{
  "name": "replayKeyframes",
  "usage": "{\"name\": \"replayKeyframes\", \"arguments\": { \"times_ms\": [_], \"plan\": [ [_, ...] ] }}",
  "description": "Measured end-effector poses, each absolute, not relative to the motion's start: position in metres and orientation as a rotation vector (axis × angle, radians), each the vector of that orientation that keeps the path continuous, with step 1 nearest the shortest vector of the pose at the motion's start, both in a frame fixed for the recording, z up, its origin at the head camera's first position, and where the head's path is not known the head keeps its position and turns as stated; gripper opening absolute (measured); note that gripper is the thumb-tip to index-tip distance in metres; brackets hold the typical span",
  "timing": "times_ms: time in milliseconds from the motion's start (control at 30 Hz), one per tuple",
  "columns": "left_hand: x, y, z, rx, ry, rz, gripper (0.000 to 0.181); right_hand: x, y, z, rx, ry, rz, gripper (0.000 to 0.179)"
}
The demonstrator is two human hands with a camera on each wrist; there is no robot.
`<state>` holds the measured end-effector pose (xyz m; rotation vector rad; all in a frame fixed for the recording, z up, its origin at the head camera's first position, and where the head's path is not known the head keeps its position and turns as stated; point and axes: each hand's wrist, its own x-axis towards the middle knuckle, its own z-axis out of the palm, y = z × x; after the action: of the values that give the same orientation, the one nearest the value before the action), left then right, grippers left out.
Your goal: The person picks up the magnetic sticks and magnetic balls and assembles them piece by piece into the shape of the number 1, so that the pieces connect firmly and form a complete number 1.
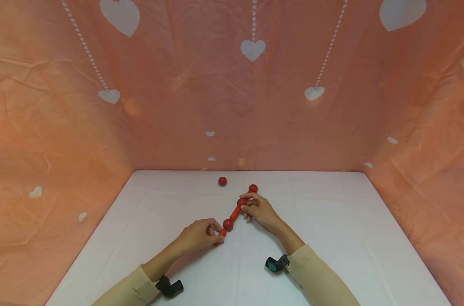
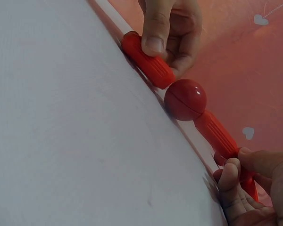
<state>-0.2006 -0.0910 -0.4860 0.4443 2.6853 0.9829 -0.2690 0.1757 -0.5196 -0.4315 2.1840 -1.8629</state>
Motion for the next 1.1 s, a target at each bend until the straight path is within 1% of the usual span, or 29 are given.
{"name": "replayKeyframes", "arguments": {
  "times_ms": [1100],
  "plan": [
    [-0.2024,-0.0917,-0.4874,0.518,2.67,1.033,0.022,-0.2707,0.1755,-0.5206,-0.435,2.18,-1.865,0.044]
  ]
}}
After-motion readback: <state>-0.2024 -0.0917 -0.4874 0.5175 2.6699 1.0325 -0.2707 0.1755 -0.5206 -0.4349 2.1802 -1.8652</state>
